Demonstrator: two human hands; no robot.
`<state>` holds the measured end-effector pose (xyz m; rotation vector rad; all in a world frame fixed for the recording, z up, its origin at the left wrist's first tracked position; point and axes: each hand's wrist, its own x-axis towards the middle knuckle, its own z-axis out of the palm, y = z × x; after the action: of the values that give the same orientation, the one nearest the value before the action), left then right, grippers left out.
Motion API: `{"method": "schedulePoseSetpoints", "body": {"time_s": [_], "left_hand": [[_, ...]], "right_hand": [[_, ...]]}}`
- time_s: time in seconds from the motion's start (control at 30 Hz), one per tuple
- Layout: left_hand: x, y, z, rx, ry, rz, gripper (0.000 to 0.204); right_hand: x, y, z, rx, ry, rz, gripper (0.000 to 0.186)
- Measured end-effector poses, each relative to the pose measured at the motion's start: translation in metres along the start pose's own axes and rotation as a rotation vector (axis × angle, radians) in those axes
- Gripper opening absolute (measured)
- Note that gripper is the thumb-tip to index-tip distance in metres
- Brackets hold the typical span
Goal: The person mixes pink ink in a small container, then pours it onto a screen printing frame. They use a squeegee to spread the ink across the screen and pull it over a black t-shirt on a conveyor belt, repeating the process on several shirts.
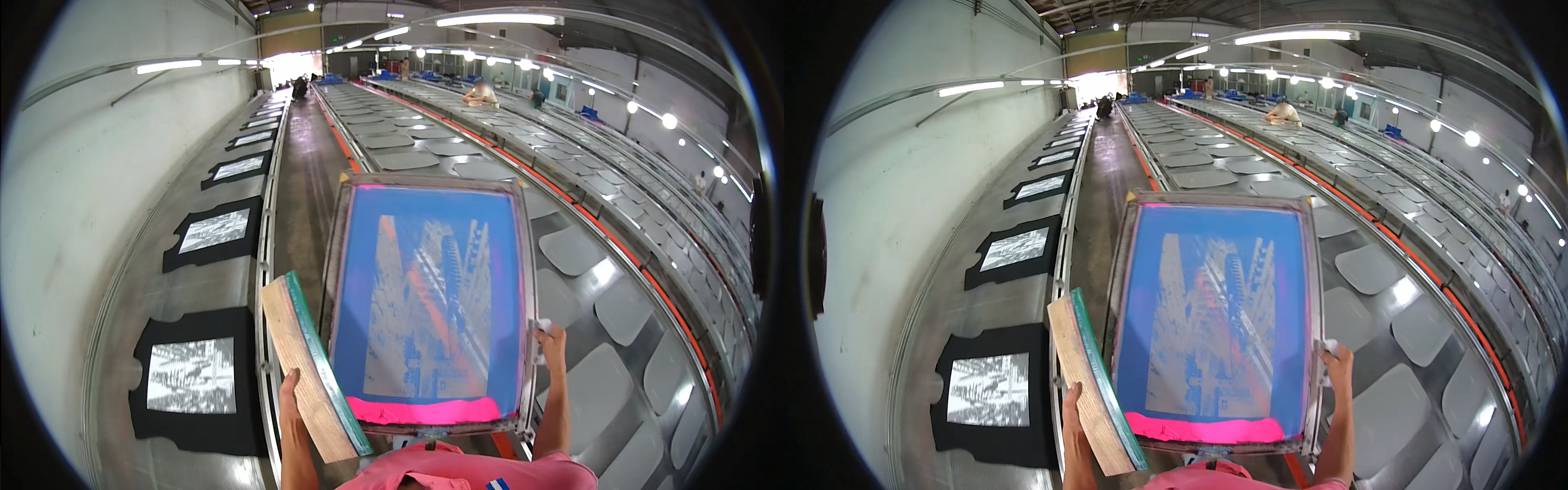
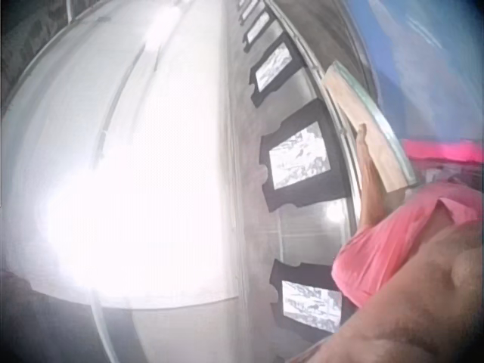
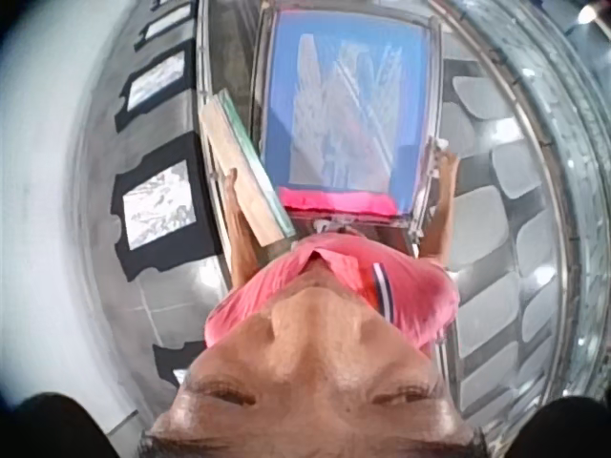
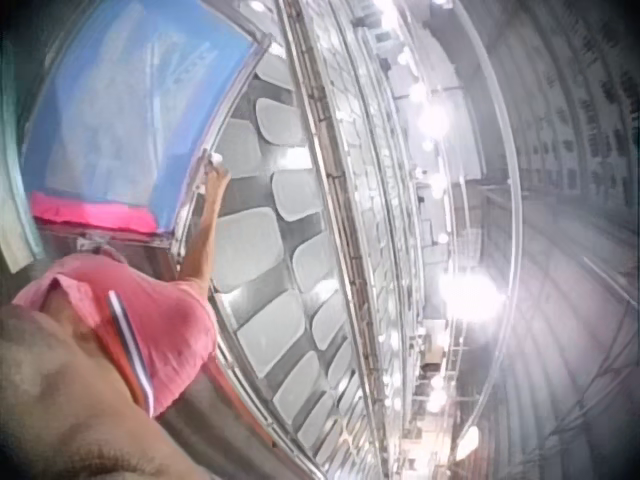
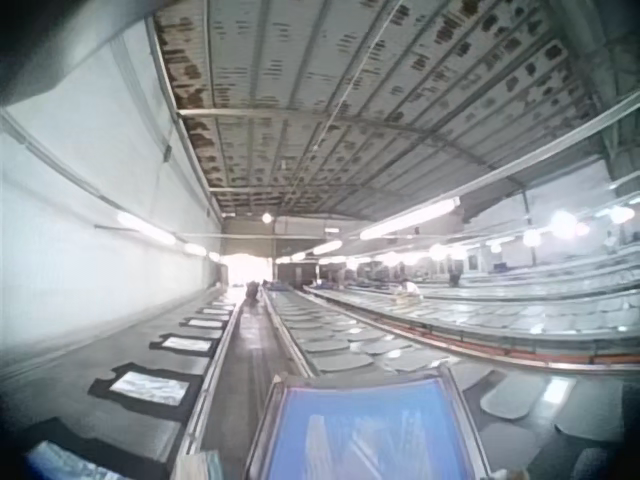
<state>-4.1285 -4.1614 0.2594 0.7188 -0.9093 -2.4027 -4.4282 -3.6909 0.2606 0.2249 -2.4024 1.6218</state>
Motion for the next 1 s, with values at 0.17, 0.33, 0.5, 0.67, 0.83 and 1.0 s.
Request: {"method": "schedulePoseSetpoints", "body": {"time_s": [0.17, 0.33, 0.5, 0.67, 0.83, 1.0], "left_hand": [[0.131, 0.036, -0.009, -0.189, 0.015, 0.055, 0.057], [0.281, 0.069, -0.021, -0.185, -0.011, 0.159, 0.054], [0.457, 0.136, 0.027, -0.182, 0.025, 0.012, 0.054], [0.619, 0.195, 0.075, -0.087, 0.051, 0.002, 0.055], [0.774, 0.25, 0.111, 0.052, 0.04, 0.036, 0.055], [0.964, 0.272, 0.137, 0.101, 0.048, 0.084, 0.058]], "right_hand": [[0.141, -0.019, 0.146, 0.016, -0.133, -0.02, 0.009], [0.267, -0.014, 0.296, 0.001, -0.21, -0.048, 0.009], [0.396, -0.038, 0.414, -0.017, -0.141, -0.033, 0.008], [0.472, -0.045, 0.492, 0.153, -0.041, 0.037, 0.009], [0.562, -0.045, 0.595, 0.115, 0.004, 0.128, 0.011], [0.73, -0.013, 0.709, -0.008, 0.105, -0.05, 0.012]]}}
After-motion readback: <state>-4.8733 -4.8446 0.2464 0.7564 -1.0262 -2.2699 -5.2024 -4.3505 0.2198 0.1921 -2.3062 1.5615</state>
